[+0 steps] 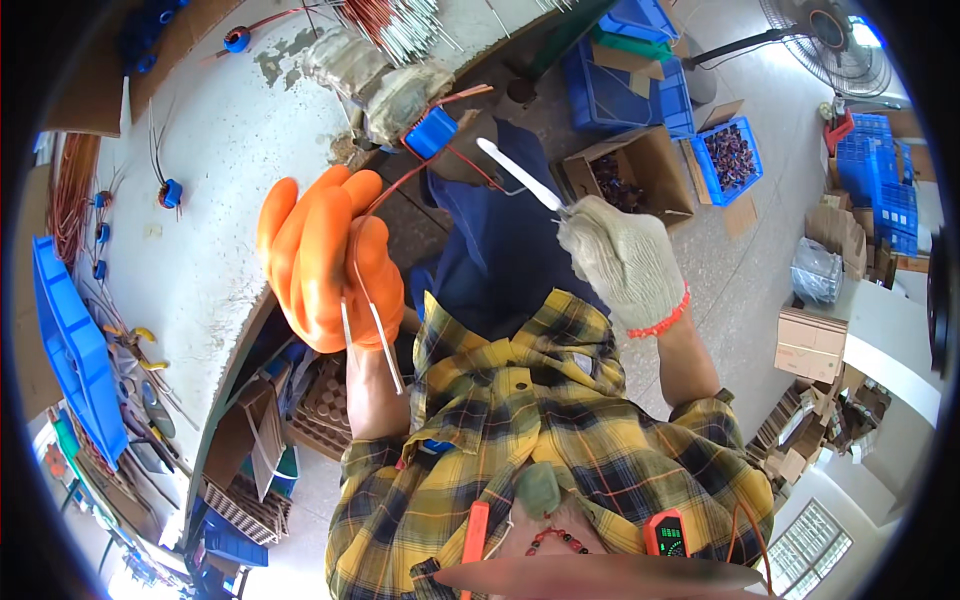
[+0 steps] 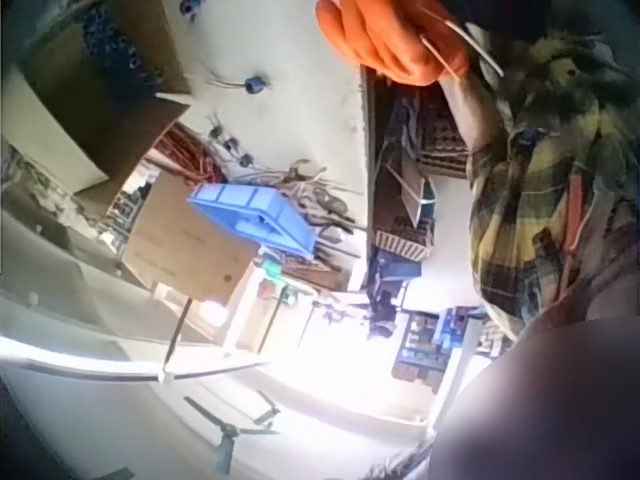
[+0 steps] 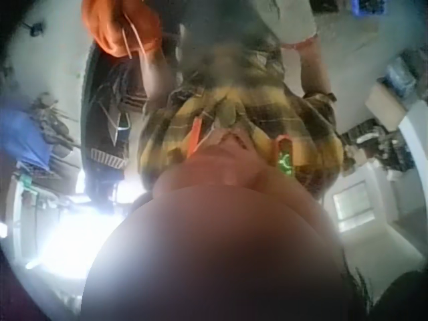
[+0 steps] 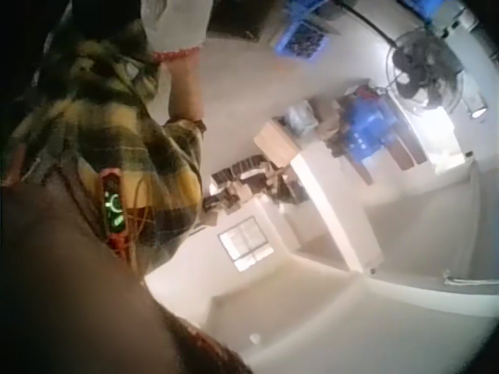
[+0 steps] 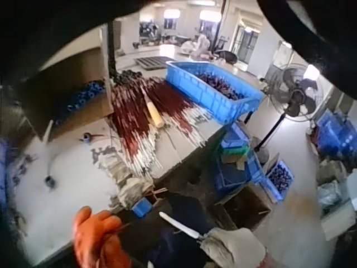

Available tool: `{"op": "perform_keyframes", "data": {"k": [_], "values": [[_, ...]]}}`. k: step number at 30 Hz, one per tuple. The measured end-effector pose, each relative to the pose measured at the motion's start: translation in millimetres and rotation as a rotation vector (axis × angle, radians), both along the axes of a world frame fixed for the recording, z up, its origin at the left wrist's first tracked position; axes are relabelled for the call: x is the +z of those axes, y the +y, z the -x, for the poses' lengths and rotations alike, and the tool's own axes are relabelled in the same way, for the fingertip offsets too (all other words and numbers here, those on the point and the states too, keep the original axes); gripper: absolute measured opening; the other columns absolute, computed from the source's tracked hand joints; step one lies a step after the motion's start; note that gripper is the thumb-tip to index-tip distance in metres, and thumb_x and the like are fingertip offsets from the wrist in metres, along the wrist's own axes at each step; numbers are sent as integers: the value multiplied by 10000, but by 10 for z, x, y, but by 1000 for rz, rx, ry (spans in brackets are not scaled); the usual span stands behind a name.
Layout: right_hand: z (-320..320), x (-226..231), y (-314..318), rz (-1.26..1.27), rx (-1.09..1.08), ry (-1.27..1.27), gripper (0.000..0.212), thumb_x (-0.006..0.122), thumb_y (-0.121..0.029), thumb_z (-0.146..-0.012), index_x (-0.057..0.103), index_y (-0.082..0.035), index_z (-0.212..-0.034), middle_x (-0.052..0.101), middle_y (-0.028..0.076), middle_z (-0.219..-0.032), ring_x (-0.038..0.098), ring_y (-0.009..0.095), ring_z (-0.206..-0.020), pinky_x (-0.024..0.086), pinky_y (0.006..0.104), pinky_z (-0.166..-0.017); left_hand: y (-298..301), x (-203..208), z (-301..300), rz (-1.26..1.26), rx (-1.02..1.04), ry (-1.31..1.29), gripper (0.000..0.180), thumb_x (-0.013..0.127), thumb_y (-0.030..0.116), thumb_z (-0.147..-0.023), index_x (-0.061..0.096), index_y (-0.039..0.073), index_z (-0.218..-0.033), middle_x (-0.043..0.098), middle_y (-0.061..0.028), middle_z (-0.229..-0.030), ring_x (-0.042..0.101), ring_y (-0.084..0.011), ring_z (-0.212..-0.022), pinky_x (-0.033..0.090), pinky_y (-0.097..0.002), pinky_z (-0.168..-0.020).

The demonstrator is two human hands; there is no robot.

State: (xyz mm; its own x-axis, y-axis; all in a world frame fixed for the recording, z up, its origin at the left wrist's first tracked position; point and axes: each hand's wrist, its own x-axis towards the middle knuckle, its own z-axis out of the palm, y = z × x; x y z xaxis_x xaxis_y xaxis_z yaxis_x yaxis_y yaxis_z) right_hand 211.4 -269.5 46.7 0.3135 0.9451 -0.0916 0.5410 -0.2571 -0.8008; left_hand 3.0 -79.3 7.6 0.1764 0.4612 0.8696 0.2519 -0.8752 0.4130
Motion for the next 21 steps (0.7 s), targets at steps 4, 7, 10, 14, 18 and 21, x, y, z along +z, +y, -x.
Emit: {"op": "perform_keyframes", "data": {"k": [4, 7, 10, 14, 18, 21], "values": [[-16, -48, -38, 43, 22, -135, 197, 737, -209, -1074, 728, -13, -1097, 749, 194, -890, 764, 424, -817, 599, 416, -697, 122, -56, -54, 289, -196, -228, 382, 665, 96, -1097, 670, -109, -1419, 838, -223, -1108, 780, -289, -1116, 547, -467, -1132], [3, -169, 78, -157, -269, 736, 196, 702, -214, -1060, 711, -19, -1041, 713, 115, -809, 675, 239, -622, 533, 344, -585, 200, -36, -78, 420, -216, -227, 379, 721, 167, -1099, 699, -97, -1370, 841, -221, -1083, 791, -284, -1113, 511, -488, -1175], [131, -296, 177, 49, -268, 908, 292, 631, -321, -1107, 668, -63, -975, 654, 53, -756, 574, 148, -528, 462, 300, -491, 226, -14, -119, 436, -204, -331, 256, 767, 123, -1009, 795, -87, -1154, 849, -189, -945, 826, -265, -951, 482, -563, -1190], [180, -235, 33, 684, -274, 325, 339, 572, -368, -1130, 665, -90, -959, 602, -3, -666, 592, 128, -523, 448, 326, -488, 290, 66, -131, 266, -195, -282, 234, 778, 85, -951, 802, -59, -1134, 850, -182, -931, 824, -289, -949, 487, -584, -1172], [75, 58, -10, 55, -94, -247, 283, 704, -343, -1084, 665, -102, -941, 661, 150, -697, 687, 350, -568, 522, 425, -525, 618, 252, -198, 4, -317, -168, 239, 768, 94, -935, 811, -12, -1144, 840, -178, -1080, 787, -324, -1065, 522, -553, -1094], [146, 213, 199, 42, 27, -525, 228, 744, -299, -1071, 689, -92, -991, 695, 174, -805, 721, 412, -709, 554, 467, -616, 847, 379, -309, 103, -471, -18, 246, 732, 128, -1015, 818, -17, -1194, 818, -175, -1251, 740, -289, -1189, 521, -471, -1092]]}}
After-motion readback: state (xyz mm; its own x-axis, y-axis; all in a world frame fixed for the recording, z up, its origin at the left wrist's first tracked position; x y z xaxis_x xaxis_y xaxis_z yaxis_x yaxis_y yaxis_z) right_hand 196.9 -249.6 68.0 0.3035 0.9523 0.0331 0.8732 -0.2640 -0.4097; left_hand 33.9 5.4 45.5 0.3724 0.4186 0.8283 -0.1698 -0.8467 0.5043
